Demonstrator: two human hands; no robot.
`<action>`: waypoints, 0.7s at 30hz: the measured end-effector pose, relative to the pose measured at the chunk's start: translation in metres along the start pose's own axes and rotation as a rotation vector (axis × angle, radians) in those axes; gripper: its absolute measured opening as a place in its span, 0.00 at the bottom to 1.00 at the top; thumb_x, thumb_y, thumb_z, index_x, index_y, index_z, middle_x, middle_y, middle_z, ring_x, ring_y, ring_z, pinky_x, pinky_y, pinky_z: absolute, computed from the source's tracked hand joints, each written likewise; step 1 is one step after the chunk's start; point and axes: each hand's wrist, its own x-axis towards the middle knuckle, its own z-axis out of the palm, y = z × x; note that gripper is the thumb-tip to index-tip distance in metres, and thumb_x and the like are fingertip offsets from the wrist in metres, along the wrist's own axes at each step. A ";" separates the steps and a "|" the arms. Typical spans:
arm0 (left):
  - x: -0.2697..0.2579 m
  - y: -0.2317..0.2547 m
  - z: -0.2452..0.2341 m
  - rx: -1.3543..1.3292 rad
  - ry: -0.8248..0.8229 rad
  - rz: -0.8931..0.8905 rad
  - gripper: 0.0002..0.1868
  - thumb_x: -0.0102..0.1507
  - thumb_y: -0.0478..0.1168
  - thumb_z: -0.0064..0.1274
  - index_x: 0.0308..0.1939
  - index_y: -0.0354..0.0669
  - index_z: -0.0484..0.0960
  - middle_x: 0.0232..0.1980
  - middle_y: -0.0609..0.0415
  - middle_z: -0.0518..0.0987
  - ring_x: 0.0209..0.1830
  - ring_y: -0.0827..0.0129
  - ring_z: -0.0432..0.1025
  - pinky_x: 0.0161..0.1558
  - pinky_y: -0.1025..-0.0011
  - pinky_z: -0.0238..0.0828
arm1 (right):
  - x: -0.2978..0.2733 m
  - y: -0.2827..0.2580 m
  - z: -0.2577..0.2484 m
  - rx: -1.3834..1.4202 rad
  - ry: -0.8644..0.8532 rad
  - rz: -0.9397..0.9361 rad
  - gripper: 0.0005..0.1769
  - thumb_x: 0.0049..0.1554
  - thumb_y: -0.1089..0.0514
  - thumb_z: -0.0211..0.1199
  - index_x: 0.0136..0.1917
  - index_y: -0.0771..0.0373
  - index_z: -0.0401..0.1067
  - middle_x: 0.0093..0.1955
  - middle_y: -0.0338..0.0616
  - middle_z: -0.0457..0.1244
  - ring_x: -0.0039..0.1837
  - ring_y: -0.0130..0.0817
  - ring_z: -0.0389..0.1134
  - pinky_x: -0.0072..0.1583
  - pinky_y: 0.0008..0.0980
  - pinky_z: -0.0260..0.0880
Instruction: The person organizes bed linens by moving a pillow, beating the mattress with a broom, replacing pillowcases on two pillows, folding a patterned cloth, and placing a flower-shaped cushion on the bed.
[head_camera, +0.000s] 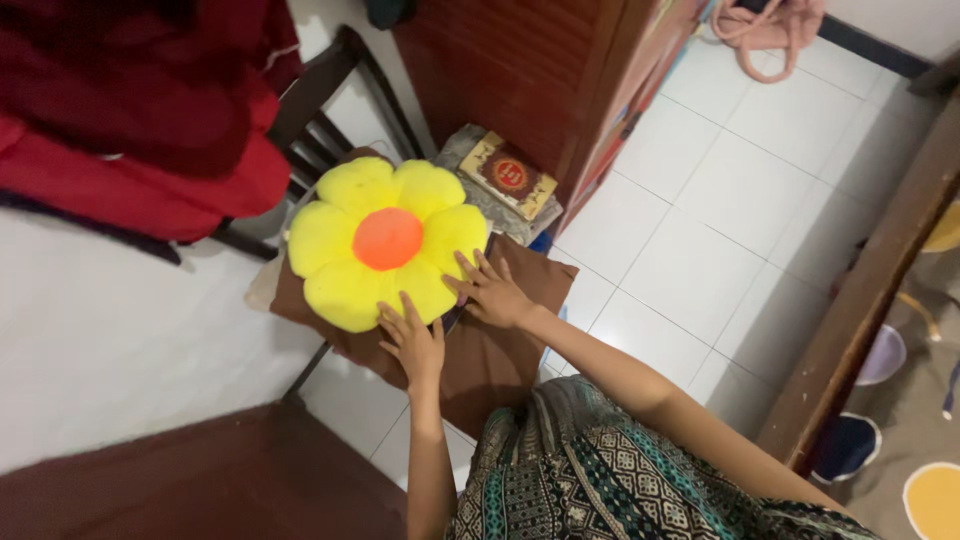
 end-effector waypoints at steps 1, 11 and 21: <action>-0.004 0.010 -0.004 0.001 -0.011 0.008 0.47 0.66 0.54 0.51 0.82 0.51 0.42 0.82 0.30 0.31 0.82 0.32 0.31 0.69 0.24 0.36 | -0.012 0.000 -0.003 0.039 0.060 0.064 0.43 0.57 0.51 0.64 0.81 0.37 0.50 0.88 0.46 0.31 0.86 0.61 0.29 0.76 0.73 0.38; -0.100 0.151 0.007 -0.080 -0.263 0.568 0.39 0.68 0.53 0.48 0.80 0.46 0.52 0.82 0.28 0.35 0.83 0.36 0.28 0.70 0.26 0.27 | -0.154 0.076 0.002 0.173 0.285 0.561 0.27 0.58 0.51 0.64 0.70 0.50 0.67 0.87 0.52 0.37 0.86 0.65 0.28 0.75 0.74 0.37; -0.073 0.308 0.070 0.030 -0.294 1.014 0.38 0.66 0.51 0.51 0.78 0.47 0.57 0.81 0.28 0.37 0.82 0.35 0.30 0.66 0.21 0.23 | -0.303 0.185 -0.039 0.227 0.145 0.918 0.30 0.58 0.46 0.61 0.73 0.46 0.64 0.85 0.52 0.37 0.85 0.64 0.24 0.74 0.77 0.33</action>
